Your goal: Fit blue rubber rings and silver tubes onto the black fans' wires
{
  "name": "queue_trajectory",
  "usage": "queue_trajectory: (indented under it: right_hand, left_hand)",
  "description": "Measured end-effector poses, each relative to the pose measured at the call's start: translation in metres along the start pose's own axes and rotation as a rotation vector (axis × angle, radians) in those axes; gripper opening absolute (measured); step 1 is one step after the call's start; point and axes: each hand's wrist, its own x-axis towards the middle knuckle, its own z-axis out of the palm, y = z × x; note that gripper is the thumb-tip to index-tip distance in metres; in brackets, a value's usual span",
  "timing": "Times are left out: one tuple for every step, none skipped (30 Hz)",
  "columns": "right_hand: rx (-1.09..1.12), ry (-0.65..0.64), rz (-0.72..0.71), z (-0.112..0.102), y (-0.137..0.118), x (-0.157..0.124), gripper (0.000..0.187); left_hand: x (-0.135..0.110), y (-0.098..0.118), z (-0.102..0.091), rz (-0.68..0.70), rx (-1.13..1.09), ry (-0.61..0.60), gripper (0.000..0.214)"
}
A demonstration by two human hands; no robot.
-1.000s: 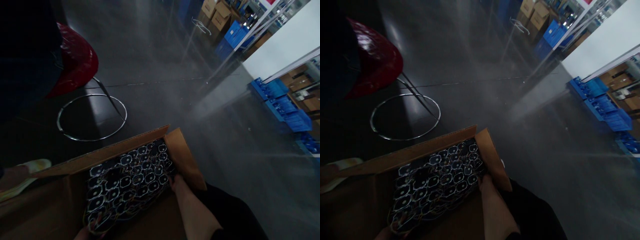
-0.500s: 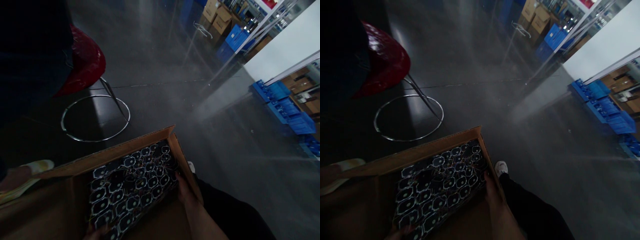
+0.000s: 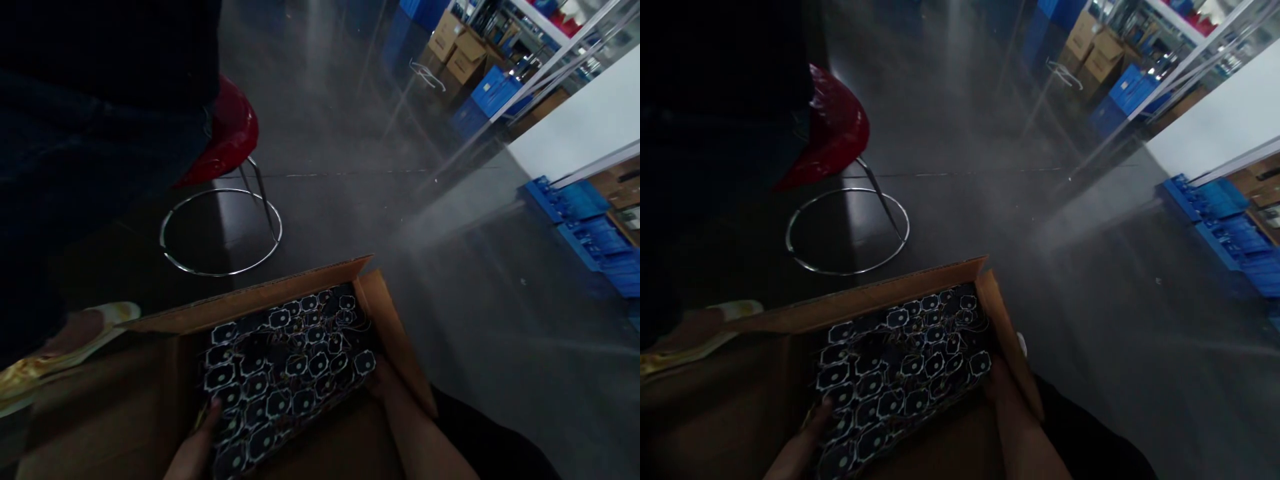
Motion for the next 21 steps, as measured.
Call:
queue_trajectory:
  right_hand:
    - [-0.007, -0.015, 0.030, 0.001, 0.000, 0.001, 0.029]
    - [-0.010, -0.027, 0.062, 0.002, 0.000, 0.002, 0.029]
    - [-0.010, -0.040, 0.090, 0.002, -0.001, 0.002, 0.028]
    - [-0.011, -0.055, 0.107, 0.002, -0.001, 0.002, 0.028]
    - [-0.011, -0.070, 0.119, 0.002, -0.001, 0.002, 0.028]
    - [-0.012, -0.085, 0.127, 0.002, -0.001, 0.002, 0.028]
    - [-0.013, -0.098, 0.135, 0.002, 0.000, 0.002, 0.028]
    - [-0.015, -0.109, 0.143, 0.002, 0.000, 0.001, 0.028]
    - [-0.017, -0.118, 0.152, 0.003, 0.000, 0.001, 0.029]
    - [-0.021, -0.126, 0.164, 0.004, -0.001, 0.001, 0.030]
    - [-0.026, -0.134, 0.177, 0.006, -0.002, 0.001, 0.031]
    - [-0.032, -0.142, 0.187, 0.008, -0.003, 0.001, 0.033]
    - [-0.037, -0.150, 0.196, 0.011, -0.004, 0.001, 0.034]
    - [-0.042, -0.158, 0.202, 0.014, -0.006, 0.002, 0.036]
    - [-0.048, -0.166, 0.208, 0.017, -0.007, 0.002, 0.037]
    - [-0.054, -0.173, 0.214, 0.020, -0.008, 0.003, 0.038]
    - [-0.060, -0.177, 0.222, 0.023, -0.009, 0.003, 0.040]
    - [-0.068, -0.177, 0.233, 0.025, -0.009, 0.002, 0.041]
    - [-0.076, -0.174, 0.244, 0.027, -0.009, 0.001, 0.042]
    - [-0.085, -0.168, 0.255, 0.029, -0.008, -0.001, 0.043]
    - [-0.093, -0.162, 0.263, 0.030, -0.008, -0.004, 0.045]
  left_hand:
    - [0.000, 0.000, -0.002, -0.004, 0.010, -0.013, 0.054]
    - [0.000, 0.000, -0.003, -0.004, 0.015, -0.024, 0.055]
    - [0.000, -0.001, -0.004, 0.001, 0.014, -0.034, 0.056]
    - [0.001, -0.001, -0.004, 0.006, 0.010, -0.045, 0.057]
    - [0.003, -0.001, -0.003, 0.009, 0.003, -0.055, 0.058]
    - [0.004, -0.001, -0.002, 0.011, -0.007, -0.067, 0.059]
    - [0.006, 0.000, 0.000, 0.013, -0.019, -0.079, 0.060]
    - [0.008, 0.001, 0.002, 0.015, -0.034, -0.092, 0.060]
    - [0.009, 0.003, 0.003, 0.018, -0.048, -0.102, 0.061]
    - [0.010, 0.004, 0.004, 0.025, -0.063, -0.112, 0.063]
    - [0.011, 0.006, 0.005, 0.033, -0.078, -0.123, 0.065]
    - [0.011, 0.007, 0.006, 0.043, -0.092, -0.135, 0.068]
    - [0.011, 0.008, 0.006, 0.054, -0.105, -0.147, 0.070]
    - [0.010, 0.008, 0.005, 0.064, -0.115, -0.156, 0.073]
    - [0.010, 0.007, 0.005, 0.073, -0.123, -0.161, 0.077]
    - [0.010, 0.005, 0.004, 0.080, -0.127, -0.163, 0.080]
    - [0.009, 0.003, 0.003, 0.083, -0.129, -0.163, 0.084]
    - [0.009, 0.001, 0.002, 0.085, -0.129, -0.163, 0.087]
    - [0.009, -0.002, 0.000, 0.087, -0.128, -0.166, 0.089]
    - [0.008, -0.004, -0.002, 0.091, -0.128, -0.170, 0.091]
    - [0.007, -0.006, -0.004, 0.097, -0.127, -0.177, 0.092]
